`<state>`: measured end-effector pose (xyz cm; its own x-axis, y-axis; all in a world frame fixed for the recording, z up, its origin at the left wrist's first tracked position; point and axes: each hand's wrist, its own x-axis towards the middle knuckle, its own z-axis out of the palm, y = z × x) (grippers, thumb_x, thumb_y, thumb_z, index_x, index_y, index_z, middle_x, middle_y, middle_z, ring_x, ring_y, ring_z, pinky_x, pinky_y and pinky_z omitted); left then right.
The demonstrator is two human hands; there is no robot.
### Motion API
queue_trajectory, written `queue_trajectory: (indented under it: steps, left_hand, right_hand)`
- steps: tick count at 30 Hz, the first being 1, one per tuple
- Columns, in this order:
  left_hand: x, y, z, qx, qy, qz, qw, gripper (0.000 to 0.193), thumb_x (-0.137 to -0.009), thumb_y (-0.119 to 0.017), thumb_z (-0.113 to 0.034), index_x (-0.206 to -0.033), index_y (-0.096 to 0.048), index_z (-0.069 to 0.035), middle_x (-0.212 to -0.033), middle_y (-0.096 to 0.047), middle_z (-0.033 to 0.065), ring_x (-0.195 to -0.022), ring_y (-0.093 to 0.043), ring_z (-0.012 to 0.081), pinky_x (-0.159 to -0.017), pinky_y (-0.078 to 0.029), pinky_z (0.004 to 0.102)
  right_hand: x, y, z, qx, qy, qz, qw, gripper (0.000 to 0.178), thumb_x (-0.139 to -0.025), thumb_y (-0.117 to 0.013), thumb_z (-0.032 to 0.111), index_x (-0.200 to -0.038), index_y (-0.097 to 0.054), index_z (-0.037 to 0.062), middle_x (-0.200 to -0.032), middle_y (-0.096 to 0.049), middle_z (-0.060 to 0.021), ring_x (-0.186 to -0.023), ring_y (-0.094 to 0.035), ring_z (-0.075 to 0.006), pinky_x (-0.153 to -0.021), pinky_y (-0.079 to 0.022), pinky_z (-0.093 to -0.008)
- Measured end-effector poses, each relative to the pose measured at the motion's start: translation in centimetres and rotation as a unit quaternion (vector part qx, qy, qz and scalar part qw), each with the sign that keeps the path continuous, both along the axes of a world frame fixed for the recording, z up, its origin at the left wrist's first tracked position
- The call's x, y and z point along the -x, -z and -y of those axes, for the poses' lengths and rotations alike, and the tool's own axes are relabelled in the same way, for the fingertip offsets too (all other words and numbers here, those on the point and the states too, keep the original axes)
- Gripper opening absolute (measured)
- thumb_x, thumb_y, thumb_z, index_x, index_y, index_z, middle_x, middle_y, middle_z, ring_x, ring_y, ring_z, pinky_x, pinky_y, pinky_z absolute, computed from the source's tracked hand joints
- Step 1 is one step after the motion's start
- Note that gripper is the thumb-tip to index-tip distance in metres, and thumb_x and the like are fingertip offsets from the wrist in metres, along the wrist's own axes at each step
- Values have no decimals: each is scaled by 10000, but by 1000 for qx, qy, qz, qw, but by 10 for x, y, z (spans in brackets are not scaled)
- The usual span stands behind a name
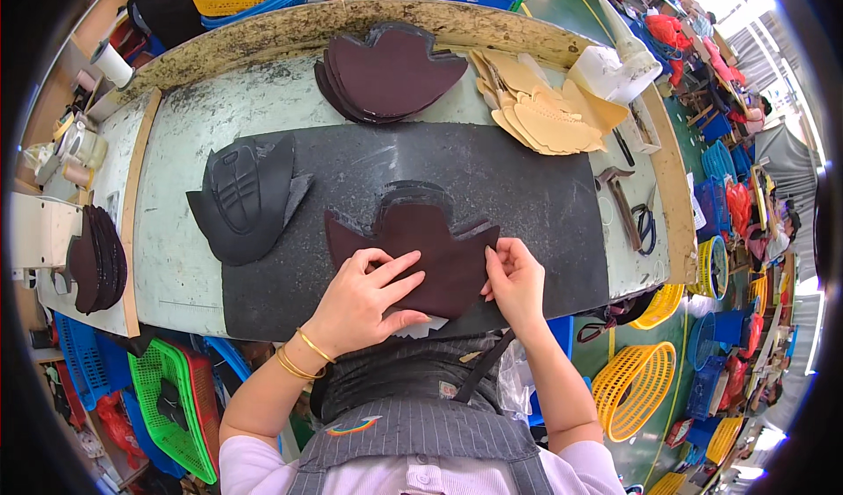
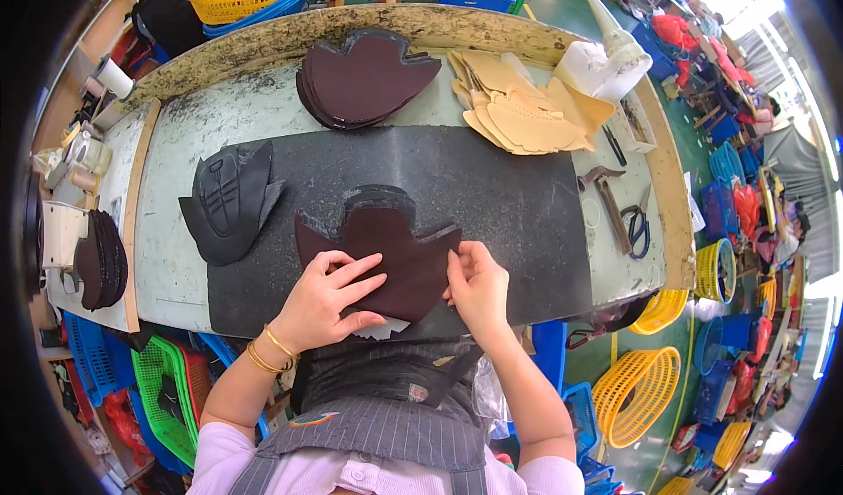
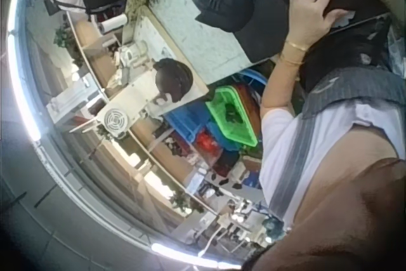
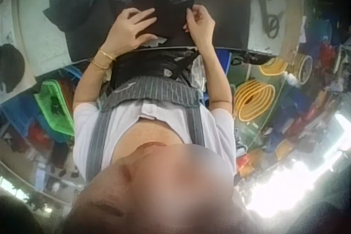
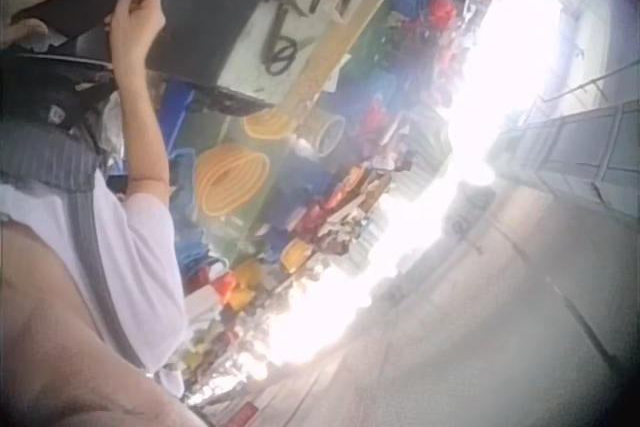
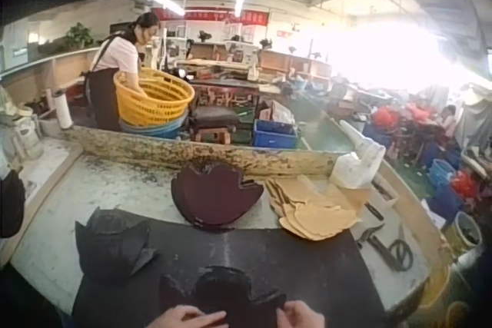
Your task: The person presses lining pieces onto shoe upper cutouts by hand and stacks the assembled parts. They then retrieve additional materials from a nearby table and walk down the workshop aisle.
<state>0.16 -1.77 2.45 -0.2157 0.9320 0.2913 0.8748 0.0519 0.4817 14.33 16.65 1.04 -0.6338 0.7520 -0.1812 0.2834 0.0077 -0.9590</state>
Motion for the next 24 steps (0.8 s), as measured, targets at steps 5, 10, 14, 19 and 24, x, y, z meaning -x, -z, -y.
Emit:
queue_trajectory:
  steps: [5,10,14,19,24]
  left_hand:
    - [-2,-12,25,13,17,24,999,478,-705,-730,-299,-1087,-623,-32,-1216,-571,88,-1103,-503,296,-934,-427,378]
    - [17,-4,39,4,60,72,996,427,-637,-594,38,-1062,-562,17,-1141,-575,148,-1096,-530,320,-939,-454,373]
    - [29,8,44,-28,65,0,997,399,-651,-628,17,-1045,-595,-33,-1101,-607,82,-1003,-597,252,-814,-528,326]
    - [29,18,39,-88,43,-80,992,319,-665,-669,-69,-983,-639,-78,-1038,-628,58,-934,-623,218,-742,-546,301]
    - [10,19,28,-131,-62,60,988,180,-748,-688,-153,-925,-667,-128,-876,-664,17,-837,-636,184,-728,-543,332]
  right_hand:
    - [0,3,-5,-477,-39,140,867,127,-828,-591,62,-935,-553,6,-768,-608,-136,-528,-596,-260,-494,-495,-335]
    - [-19,-39,-4,-479,-367,-44,796,504,-704,-691,142,-1165,-537,10,-1069,-591,-169,-1039,-555,-328,-879,-463,-419]
    - [-7,-33,0,-390,-481,-20,785,646,-681,-734,215,-1236,-497,-15,-1233,-525,-177,-1194,-467,-348,-1017,-375,-453]
    - [0,-24,-5,-376,-501,-20,779,671,-683,-745,203,-1258,-483,-23,-1286,-504,-173,-1247,-437,-333,-1048,-337,-470]
    - [-1,-14,-5,-355,-477,-29,803,597,-694,-731,124,-1234,-518,-18,-1272,-532,-149,-1230,-465,-322,-1043,-342,-474]
